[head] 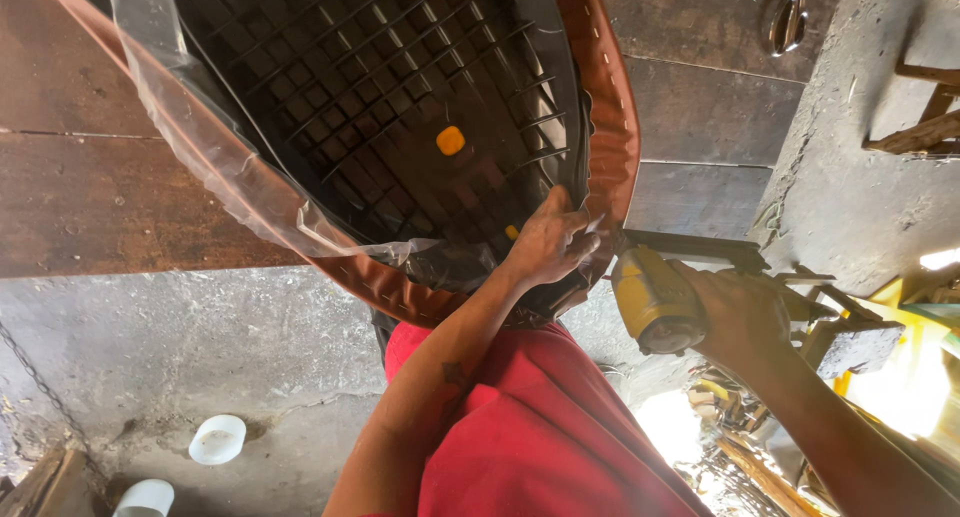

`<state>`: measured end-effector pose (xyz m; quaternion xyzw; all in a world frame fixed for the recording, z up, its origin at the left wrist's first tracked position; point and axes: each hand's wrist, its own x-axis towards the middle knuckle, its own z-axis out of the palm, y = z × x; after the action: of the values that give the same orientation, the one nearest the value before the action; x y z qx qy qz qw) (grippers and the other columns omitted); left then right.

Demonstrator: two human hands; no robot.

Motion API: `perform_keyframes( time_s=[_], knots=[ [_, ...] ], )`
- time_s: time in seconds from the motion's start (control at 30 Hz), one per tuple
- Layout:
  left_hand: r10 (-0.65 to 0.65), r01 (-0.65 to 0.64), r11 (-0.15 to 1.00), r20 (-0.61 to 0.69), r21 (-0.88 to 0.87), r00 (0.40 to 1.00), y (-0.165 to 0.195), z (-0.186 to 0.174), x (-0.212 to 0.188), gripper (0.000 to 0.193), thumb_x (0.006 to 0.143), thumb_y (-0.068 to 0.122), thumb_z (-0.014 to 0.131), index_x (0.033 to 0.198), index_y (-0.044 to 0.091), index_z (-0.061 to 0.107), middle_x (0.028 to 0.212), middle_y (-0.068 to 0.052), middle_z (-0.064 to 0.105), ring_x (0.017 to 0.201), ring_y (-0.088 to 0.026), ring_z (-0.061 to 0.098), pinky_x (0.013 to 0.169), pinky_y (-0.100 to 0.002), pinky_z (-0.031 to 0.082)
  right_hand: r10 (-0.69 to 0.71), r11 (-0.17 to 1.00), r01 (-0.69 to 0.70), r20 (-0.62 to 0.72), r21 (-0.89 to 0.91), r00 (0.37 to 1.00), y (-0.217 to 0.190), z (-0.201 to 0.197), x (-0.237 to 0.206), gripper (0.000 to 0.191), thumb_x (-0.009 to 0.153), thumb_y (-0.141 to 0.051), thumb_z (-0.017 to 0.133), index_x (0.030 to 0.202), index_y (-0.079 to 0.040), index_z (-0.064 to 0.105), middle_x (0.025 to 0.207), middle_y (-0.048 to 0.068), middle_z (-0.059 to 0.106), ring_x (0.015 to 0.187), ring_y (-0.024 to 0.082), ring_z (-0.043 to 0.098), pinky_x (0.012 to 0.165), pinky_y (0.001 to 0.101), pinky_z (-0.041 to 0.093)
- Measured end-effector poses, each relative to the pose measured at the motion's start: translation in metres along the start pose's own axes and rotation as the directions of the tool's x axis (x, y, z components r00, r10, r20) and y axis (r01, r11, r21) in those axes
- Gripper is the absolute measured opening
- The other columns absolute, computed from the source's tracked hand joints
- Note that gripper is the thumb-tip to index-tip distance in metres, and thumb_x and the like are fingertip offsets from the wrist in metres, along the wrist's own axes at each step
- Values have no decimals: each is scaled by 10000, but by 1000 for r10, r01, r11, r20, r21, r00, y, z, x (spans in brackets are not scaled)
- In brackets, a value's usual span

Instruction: The person staples brown upholstery fabric to the underside of a motorcycle seat using a pneumatic staple gun. They repeatedly pull the fabric taut, fire staples along the perimeter, and flip the seat to check fit and tension.

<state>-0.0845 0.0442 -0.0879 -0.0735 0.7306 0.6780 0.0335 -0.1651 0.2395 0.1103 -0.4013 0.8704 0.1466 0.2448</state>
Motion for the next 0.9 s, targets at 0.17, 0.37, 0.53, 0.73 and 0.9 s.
perform_keyframes(
  time_s=[0.17,0.37,0.53,0.73,0.9],
  knots=[
    [55,-55,998,-45,-19,997,-2,-3,0,254,876,234,737,1094,105,759,1114,-158,504,1052,-338,607,922,-453,523,125,992,-126,96,3,988,-18,-17,17,917,545,-447,902,1369,-188,596,874,110,740,801,303,731,747,464,576],
    [36,-35,999,-26,27,999,-3,-2,1,186,882,228,738,1005,88,730,1124,-170,500,1056,-345,607,905,-451,531,264,958,-213,292,-194,919,-33,-13,29,829,657,-490,842,1378,-194,558,910,139,748,880,338,745,809,472,588],
    [12,-13,1000,-21,-16,1000,-3,-3,-1,207,879,209,715,1049,95,749,1089,-170,497,1040,-343,605,892,-454,527,178,984,-174,162,-34,971,-21,-5,15,890,590,-422,883,1368,-132,563,927,168,741,839,348,736,753,471,582],
    [34,-33,999,-28,7,999,-4,-6,-2,219,895,224,719,1071,96,746,1100,-134,515,1057,-309,616,936,-428,535,-30,984,53,-136,168,990,-9,5,-12,888,506,-334,853,1338,-143,608,970,155,749,799,307,727,738,444,582],
    [-15,15,1000,7,-7,1000,0,-6,-2,245,873,233,734,1076,96,755,1083,-149,501,1033,-307,615,919,-426,528,111,992,-113,44,49,993,-14,4,-7,900,526,-393,900,1348,-162,614,894,146,742,773,303,737,719,458,580]
  ],
)
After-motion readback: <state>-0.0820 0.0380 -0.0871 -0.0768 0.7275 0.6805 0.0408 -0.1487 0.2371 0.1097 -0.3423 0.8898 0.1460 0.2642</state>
